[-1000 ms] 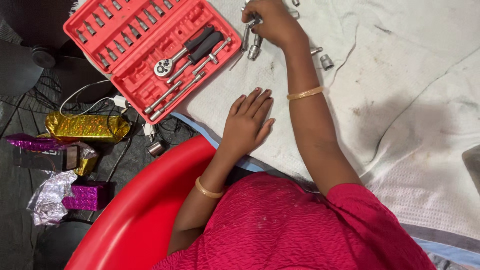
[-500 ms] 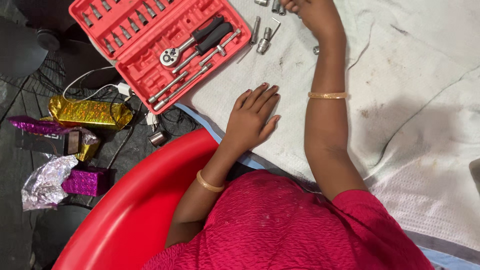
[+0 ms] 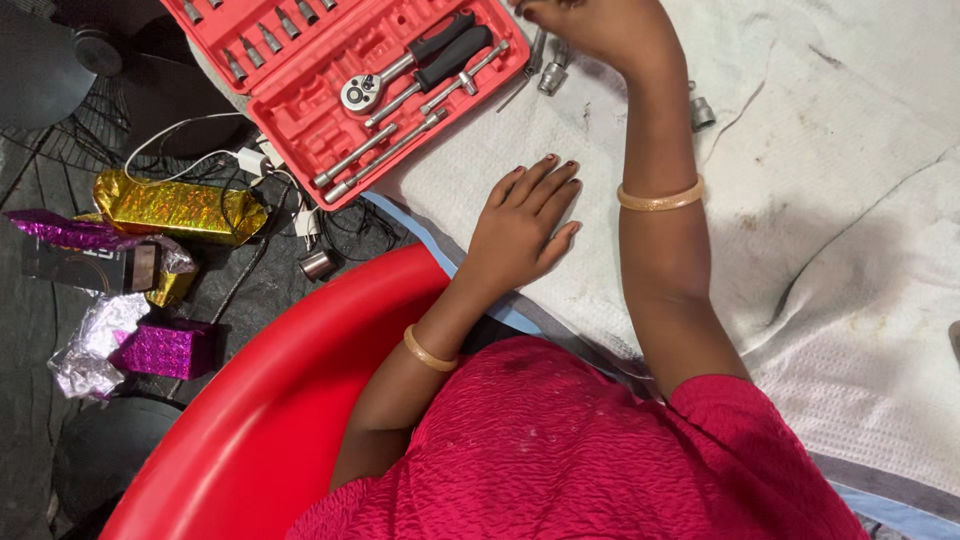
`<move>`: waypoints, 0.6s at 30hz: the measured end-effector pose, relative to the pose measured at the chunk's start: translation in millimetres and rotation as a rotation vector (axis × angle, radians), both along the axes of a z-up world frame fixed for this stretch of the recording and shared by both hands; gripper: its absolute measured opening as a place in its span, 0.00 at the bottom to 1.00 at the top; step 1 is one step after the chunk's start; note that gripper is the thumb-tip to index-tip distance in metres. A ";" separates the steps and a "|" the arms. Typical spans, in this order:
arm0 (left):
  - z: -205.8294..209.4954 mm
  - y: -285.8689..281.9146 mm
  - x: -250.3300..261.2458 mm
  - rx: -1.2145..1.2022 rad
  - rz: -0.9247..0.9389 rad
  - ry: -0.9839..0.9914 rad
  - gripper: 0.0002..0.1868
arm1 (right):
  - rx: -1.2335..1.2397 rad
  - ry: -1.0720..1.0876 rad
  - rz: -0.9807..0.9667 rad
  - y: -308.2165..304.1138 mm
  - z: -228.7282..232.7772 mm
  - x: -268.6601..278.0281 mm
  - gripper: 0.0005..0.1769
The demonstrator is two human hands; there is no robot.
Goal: The person places various socket wrench bits and tools into a red plastic toolbox, arranging them into their designated slots. They handle the tools one by one, fitting each piece into the molded compartments.
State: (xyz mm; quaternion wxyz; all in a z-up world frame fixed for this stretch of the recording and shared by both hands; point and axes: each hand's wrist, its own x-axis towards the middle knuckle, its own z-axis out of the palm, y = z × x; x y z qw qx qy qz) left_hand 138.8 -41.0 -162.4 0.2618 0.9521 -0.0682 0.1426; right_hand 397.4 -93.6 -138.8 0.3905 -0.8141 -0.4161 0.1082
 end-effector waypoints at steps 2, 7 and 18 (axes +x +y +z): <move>-0.7 0.3 0.9 -0.004 0.002 -0.003 0.24 | -0.002 -0.025 0.129 2.0 3.9 -7.5 0.10; -2.9 1.4 1.7 -0.023 -0.004 -0.005 0.24 | -0.096 -0.075 0.105 5.6 7.2 -17.1 0.08; -6.7 3.8 3.0 -0.036 -0.018 -0.018 0.24 | -0.113 -0.088 0.089 18.0 10.7 -31.4 0.09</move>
